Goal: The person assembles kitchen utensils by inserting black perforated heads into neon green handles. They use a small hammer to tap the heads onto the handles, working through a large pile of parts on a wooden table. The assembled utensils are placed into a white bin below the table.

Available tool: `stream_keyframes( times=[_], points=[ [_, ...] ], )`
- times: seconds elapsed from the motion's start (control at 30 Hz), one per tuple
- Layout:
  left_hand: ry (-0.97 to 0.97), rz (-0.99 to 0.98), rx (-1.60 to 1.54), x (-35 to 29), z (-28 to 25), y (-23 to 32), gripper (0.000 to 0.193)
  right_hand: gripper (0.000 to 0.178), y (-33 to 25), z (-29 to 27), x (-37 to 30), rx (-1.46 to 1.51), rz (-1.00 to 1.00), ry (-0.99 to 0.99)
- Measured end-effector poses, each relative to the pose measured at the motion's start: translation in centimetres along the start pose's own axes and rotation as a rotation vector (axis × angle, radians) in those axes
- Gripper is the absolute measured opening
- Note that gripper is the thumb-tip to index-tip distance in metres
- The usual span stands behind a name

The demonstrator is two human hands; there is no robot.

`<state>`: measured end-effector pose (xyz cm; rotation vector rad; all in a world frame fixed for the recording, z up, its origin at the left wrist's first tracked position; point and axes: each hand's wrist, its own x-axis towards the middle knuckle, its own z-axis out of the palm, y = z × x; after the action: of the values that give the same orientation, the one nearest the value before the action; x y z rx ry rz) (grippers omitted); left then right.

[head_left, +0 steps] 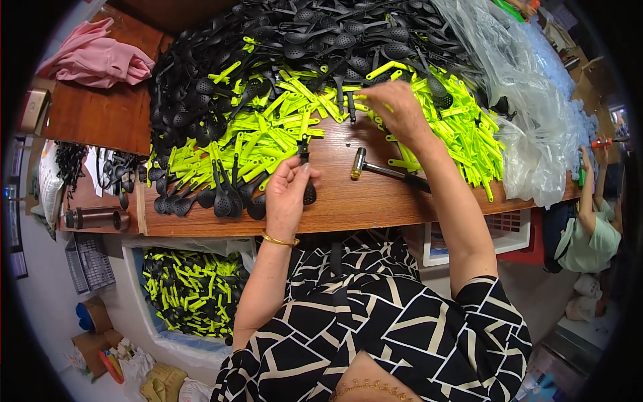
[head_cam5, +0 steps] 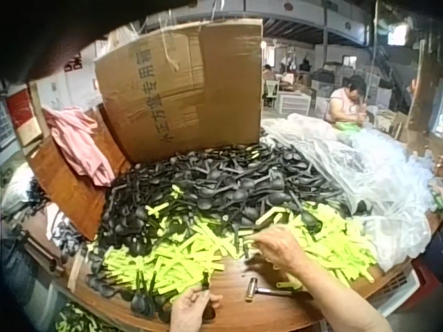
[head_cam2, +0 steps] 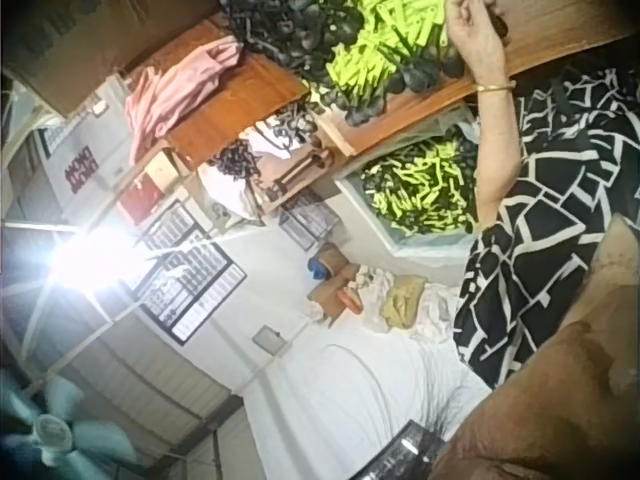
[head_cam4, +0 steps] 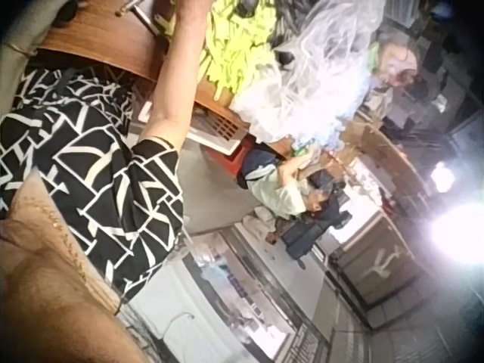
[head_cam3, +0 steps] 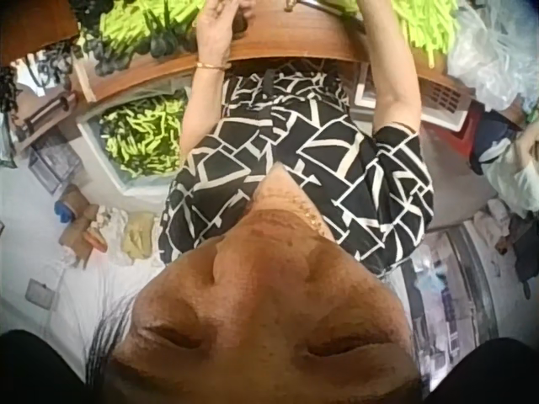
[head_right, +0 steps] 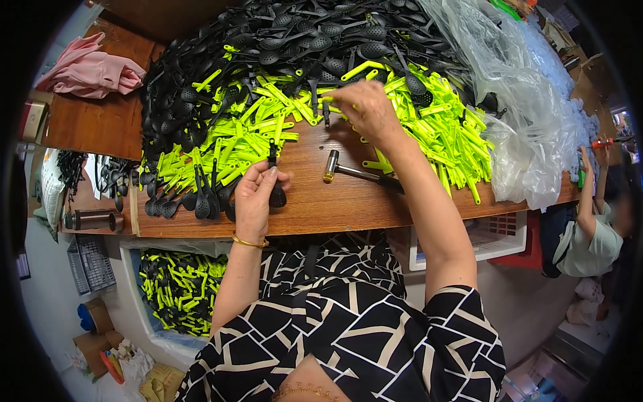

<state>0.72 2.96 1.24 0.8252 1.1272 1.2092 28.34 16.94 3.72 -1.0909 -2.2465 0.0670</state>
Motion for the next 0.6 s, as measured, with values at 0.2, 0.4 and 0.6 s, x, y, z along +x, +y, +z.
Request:
stream_keyframes(
  times=[0.2,0.4,0.6],
  points=[
    [-0.089,0.091,-0.007,-1.9,2.3,-0.1,0.033,0.023,-7.7,-2.6,-2.3,0.549,0.162,-0.137],
    [-0.092,0.039,0.085,-3.3,2.2,0.2,0.032,0.017,-8.5,-5.2,-2.4,0.549,0.242,-0.268],
    [-0.072,-0.146,0.106,-4.4,0.7,-1.2,0.026,0.018,-6.2,-3.3,-5.0,0.342,0.360,-0.241]
  ],
)
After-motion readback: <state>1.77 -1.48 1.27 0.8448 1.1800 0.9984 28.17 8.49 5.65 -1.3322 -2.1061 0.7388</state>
